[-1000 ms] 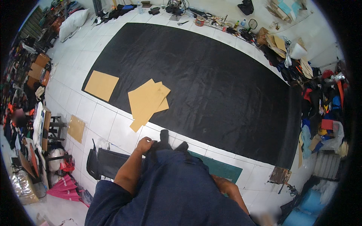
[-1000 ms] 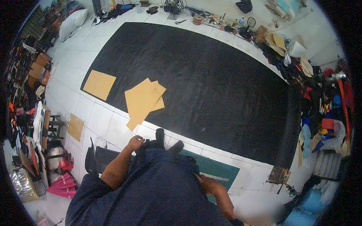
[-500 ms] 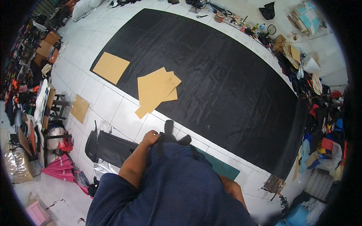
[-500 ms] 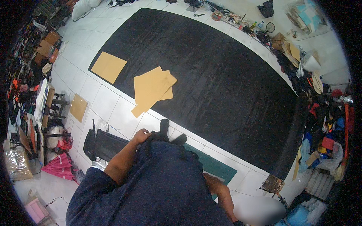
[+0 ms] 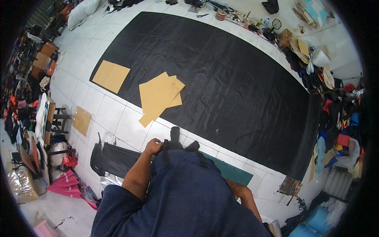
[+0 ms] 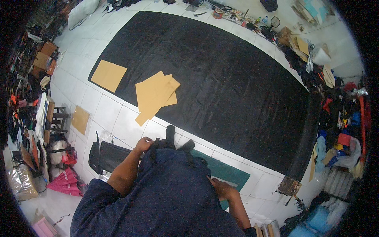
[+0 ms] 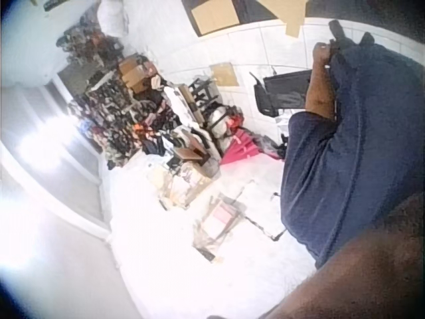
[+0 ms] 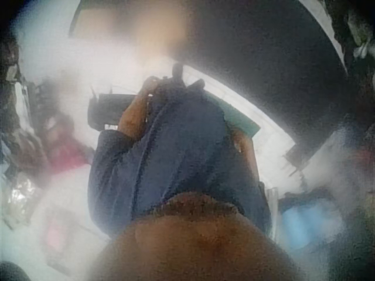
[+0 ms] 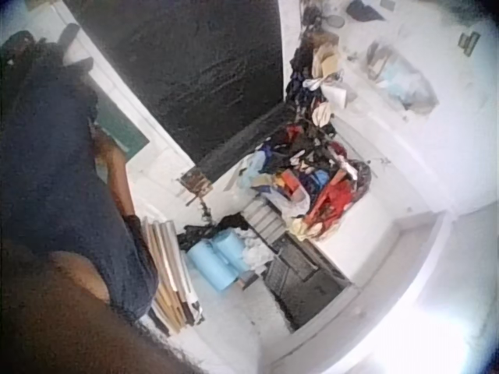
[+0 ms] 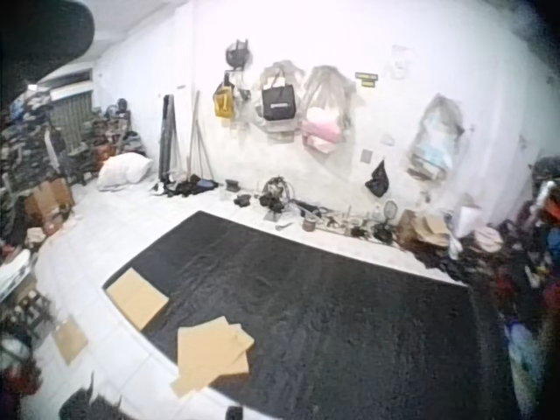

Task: The person arranges several flat cardboard pieces on a black mat laid on a tiled floor. They pick up, position, and stack the pieces, occasionally adjusting their placement.

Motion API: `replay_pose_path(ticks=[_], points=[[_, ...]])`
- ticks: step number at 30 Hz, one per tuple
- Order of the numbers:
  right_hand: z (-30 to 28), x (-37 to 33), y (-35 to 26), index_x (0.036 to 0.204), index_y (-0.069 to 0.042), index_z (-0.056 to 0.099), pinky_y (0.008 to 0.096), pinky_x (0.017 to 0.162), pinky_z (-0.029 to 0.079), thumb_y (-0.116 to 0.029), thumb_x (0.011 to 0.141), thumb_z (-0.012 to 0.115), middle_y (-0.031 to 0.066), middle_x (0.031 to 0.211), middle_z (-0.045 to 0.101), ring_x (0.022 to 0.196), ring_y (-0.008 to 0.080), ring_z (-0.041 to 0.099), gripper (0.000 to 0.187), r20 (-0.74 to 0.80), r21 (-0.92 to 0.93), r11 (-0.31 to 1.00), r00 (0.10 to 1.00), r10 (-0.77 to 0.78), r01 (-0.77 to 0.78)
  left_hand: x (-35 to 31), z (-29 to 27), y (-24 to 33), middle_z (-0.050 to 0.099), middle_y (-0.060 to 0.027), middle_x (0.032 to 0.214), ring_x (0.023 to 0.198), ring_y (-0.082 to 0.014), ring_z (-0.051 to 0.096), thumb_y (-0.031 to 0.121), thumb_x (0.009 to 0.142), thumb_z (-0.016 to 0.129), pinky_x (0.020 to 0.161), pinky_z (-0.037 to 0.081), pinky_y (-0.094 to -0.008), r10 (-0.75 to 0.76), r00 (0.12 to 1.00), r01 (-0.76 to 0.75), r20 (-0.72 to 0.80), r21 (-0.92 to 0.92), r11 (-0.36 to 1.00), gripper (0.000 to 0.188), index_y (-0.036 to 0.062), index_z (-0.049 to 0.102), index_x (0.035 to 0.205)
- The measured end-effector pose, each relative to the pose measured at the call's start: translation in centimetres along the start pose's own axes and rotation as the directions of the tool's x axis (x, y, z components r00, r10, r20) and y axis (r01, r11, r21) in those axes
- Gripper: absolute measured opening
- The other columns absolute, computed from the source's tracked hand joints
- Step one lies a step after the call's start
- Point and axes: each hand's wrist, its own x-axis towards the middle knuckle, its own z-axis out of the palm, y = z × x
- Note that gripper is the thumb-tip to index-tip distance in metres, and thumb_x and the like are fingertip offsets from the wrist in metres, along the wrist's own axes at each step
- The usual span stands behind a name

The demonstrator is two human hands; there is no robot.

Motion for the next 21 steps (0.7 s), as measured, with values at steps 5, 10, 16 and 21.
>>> replay_pose_path(ticks=[5,10,16,21], points=[[-0.9,-0.5,-1.6,0.156,-0.025,0.002,0.0477,0.109,0.043,0.000,0.067,0.081,0.0184,0.152,0.033,0.128,0.0393,0.050,0.122,0.009,0.012,1.000,1.000,0.021,-0.021,0.2,-0.5,1.3,0.067,-0.0248,0.113,0.110,-0.0365,0.063,0.042,0.083,0.067,0.097,0.048,-0.0398,0.048,0.999,-0.047,-0.008,0.082,0.996,0.051,0.0017,0.068,0.113],[-2.0,-1.2,-2.6,0.147,-0.011,0.037,0.0435,0.115,0.032,-0.015,0.073,0.083,0.0177,0.147,0.045,0.136,0.0348,0.042,0.088,0.006,0.110,0.994,1.000,0.025,-0.026,0.2,-0.6,1.9,0.068,-0.0236,0.111,0.106,-0.0352,0.065,0.039,0.084,0.068,0.094,0.049,-0.0394,0.089,0.996,-0.086,-0.028,0.089,0.992,0.048,0.0005,0.068,0.112],[-0.3,0.5,-0.2,0.152,-0.018,0.023,0.0453,0.113,0.034,-0.007,0.069,0.081,0.0177,0.152,0.036,0.135,0.0360,0.042,0.102,0.019,0.124,0.992,1.000,-0.001,-0.002,-1.2,-1.0,3.9,0.070,-0.0224,0.105,0.097,-0.0318,0.068,0.036,0.085,0.068,0.088,0.052,-0.0388,0.088,0.995,-0.088,-0.041,0.022,0.996,0.045,-0.0018,0.069,0.110],[0.2,0.9,0.5,0.155,-0.026,0.007,0.0470,0.107,0.044,0.007,0.076,0.068,0.0202,0.151,0.035,0.127,0.0385,0.050,0.105,0.013,0.051,0.998,0.999,-0.044,0.044,-0.3,-0.4,1.7,0.068,-0.0253,0.110,0.108,-0.0370,0.064,0.040,0.083,0.068,0.094,0.049,-0.0405,0.046,0.999,-0.046,-0.024,0.017,0.999,0.048,-0.0006,0.069,0.110]])
